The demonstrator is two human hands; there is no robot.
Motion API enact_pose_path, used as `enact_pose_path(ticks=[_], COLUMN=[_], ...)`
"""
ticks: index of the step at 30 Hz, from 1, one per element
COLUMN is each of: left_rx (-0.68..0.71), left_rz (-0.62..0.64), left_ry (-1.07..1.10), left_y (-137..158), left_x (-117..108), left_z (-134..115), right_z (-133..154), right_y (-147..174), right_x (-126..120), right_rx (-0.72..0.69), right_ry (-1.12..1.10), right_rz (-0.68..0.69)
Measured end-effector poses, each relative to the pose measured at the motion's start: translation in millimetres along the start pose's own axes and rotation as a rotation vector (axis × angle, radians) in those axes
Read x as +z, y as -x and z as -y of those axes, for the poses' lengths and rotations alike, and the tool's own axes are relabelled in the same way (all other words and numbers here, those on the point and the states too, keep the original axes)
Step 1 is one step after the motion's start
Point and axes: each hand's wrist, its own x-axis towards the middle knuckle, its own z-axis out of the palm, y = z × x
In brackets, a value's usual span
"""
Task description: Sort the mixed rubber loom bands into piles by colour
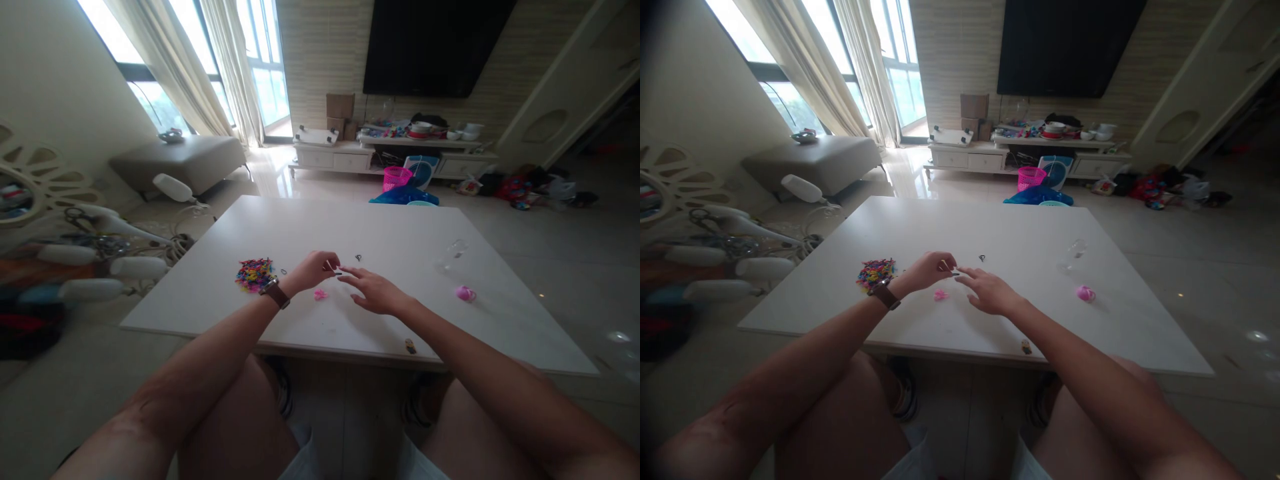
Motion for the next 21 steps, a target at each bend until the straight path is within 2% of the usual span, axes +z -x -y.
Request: enact_pose_path(ticks=[14,21], left_rx=[0.025,0.072], left_rz=[0.016,-0.027], left_ry=[0.071,0.039], left_y=[1.3,-4.1], left_x=[1.9,0.2], left_z=[-1.0,-2.2], right_z=[0.6,9.4], right_y=[0.0,-1.9], right_x=[1.0,-5.6], right_rx=[-0.054,-0.054], right_ry=[0.012,0.103], right_rz=[-0.027,-0.032])
